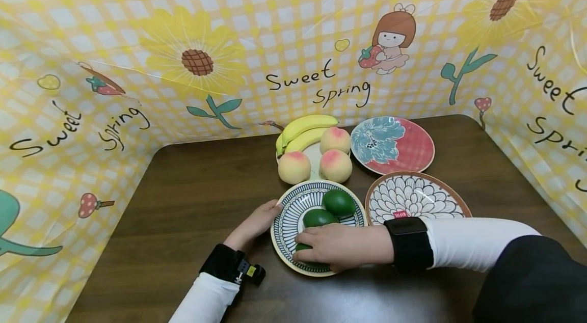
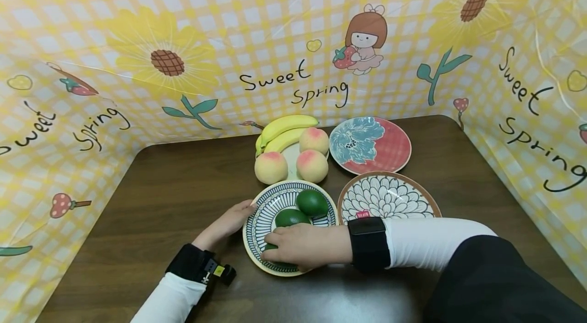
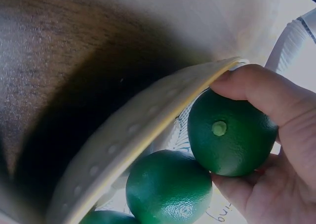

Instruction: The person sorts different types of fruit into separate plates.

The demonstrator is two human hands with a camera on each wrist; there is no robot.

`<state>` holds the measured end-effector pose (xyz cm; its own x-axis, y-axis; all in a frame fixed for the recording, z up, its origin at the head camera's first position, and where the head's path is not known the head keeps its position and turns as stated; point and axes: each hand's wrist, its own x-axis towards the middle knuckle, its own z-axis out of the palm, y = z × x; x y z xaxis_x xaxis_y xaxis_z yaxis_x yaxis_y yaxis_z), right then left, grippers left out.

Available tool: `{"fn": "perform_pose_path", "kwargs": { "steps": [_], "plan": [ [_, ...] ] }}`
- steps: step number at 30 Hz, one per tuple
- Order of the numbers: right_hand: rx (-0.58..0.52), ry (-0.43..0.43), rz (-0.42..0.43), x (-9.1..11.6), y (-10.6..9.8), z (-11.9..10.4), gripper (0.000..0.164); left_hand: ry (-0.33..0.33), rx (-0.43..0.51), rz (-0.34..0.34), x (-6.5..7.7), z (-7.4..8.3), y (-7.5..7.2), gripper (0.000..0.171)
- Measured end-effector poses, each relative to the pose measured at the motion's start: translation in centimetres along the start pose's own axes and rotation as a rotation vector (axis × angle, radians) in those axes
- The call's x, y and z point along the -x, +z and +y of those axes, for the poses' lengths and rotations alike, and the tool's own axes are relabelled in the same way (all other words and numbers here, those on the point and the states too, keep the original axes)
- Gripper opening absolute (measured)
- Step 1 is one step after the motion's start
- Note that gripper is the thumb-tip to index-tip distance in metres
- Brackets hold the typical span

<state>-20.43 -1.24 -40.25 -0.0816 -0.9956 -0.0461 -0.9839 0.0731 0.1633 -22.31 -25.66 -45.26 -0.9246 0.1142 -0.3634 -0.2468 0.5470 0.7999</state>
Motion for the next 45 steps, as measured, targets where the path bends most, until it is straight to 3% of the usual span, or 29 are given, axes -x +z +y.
{"fn": "perform_pose_path", "kwargs": {
  "steps": [11,29,34,40,45],
  "plan": [
    [0.083,-0.028,-0.032,-0.5,0.0,0.1,0.058,-0.022,0.002,0.001,-0.1,0.1,0.0,0.042],
    [0.054,0.009,-0.059,-0.3,-0.2,-0.4,0.059,0.012,-0.010,0.029,-0.4,-0.2,0.1,0.038],
    [0.066,0.014,-0.013,0.4,-0.3,-0.7,0.053,0.011,-0.004,0.018,-0.3,-0.1,0.3,0.038],
    [-0.018,0.070,0.059,2.3,-1.1,-0.9,0.059,0.023,0.002,0.003,-0.1,0.0,0.2,0.039],
    [-0.070,0.093,0.209,4.1,-1.4,-0.1,0.051,0.023,-0.001,-0.003,-0.2,0.1,0.0,0.038]
  ]
}}
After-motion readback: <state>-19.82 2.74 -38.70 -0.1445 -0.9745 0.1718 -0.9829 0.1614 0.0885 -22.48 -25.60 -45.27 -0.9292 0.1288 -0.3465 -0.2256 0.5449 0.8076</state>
